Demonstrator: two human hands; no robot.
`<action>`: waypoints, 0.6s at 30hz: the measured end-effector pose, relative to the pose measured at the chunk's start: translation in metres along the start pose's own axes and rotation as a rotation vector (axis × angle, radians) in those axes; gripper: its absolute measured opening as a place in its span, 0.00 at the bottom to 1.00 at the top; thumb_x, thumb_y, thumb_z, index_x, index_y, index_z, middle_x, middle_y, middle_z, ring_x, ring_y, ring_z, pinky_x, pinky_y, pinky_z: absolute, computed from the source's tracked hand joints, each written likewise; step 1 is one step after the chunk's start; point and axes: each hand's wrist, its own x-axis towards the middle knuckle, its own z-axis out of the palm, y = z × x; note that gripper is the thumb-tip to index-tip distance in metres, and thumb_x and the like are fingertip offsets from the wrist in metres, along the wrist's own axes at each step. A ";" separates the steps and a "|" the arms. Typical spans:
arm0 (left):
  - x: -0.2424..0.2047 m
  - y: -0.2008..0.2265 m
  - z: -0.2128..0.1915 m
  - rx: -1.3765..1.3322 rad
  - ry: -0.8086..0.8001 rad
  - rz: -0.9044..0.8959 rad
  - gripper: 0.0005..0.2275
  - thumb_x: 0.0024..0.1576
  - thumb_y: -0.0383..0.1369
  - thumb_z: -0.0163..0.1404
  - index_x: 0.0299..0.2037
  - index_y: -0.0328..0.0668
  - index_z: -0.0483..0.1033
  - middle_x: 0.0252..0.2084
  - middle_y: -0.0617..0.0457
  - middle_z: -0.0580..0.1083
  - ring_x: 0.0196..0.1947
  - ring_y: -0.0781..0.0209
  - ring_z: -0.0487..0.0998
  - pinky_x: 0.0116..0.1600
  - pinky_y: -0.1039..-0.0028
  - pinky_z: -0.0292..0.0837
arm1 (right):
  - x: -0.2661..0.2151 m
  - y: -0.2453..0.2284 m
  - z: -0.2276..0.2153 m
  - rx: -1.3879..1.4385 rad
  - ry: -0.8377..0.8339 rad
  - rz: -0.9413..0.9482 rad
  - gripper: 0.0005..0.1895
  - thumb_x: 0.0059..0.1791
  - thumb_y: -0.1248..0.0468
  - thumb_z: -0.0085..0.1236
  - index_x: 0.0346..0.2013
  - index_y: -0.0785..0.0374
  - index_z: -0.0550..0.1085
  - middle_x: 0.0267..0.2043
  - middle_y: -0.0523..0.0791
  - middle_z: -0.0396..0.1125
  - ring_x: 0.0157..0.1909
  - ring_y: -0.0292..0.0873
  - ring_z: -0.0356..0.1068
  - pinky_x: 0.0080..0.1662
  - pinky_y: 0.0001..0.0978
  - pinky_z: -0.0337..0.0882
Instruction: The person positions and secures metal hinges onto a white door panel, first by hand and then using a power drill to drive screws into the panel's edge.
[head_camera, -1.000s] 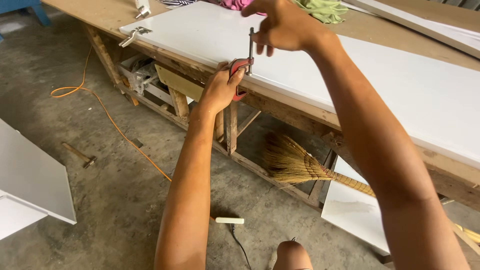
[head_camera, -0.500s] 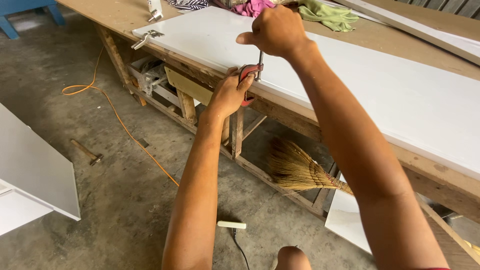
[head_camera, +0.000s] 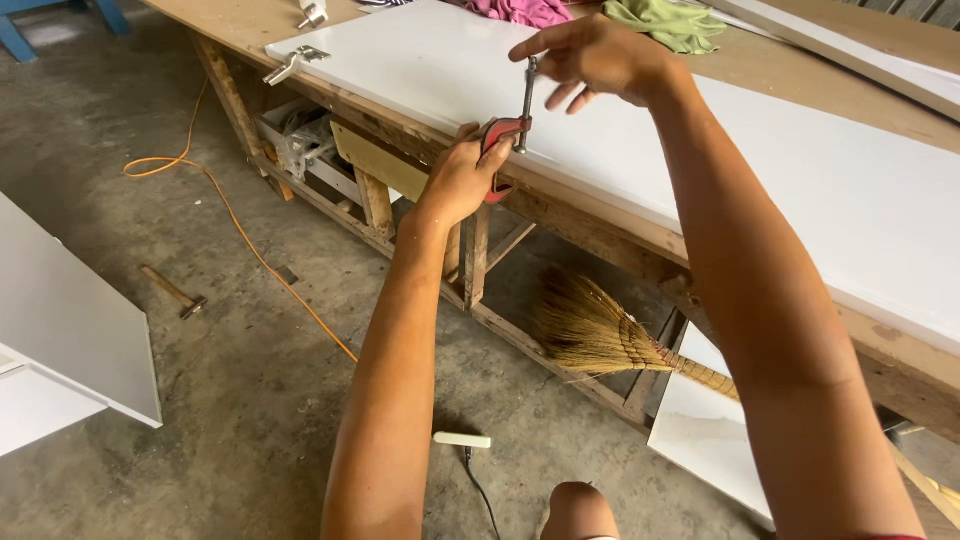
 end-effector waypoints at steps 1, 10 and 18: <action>0.002 -0.005 0.001 0.001 -0.002 0.001 0.28 0.62 0.57 0.32 0.36 0.39 0.75 0.44 0.52 0.70 0.40 0.51 0.73 0.46 0.62 0.65 | 0.003 0.007 0.002 0.002 0.001 0.001 0.22 0.54 0.72 0.44 0.59 0.51 0.76 0.42 0.40 0.69 0.39 0.43 0.77 0.37 0.33 0.76; 0.007 -0.017 0.004 -0.185 0.034 0.171 0.24 0.62 0.51 0.37 0.53 0.47 0.82 0.54 0.56 0.72 0.52 0.59 0.76 0.56 0.72 0.67 | 0.023 0.042 0.022 0.098 0.138 -0.494 0.13 0.56 0.53 0.52 0.52 0.52 0.75 0.67 0.50 0.66 0.41 0.37 0.75 0.30 0.23 0.70; 0.008 -0.024 0.009 -0.210 0.057 0.187 0.24 0.62 0.51 0.39 0.54 0.47 0.81 0.56 0.56 0.70 0.55 0.62 0.75 0.58 0.72 0.69 | 0.029 0.048 0.028 -0.068 0.362 -0.660 0.15 0.57 0.48 0.56 0.40 0.56 0.74 0.44 0.40 0.69 0.43 0.37 0.65 0.47 0.31 0.65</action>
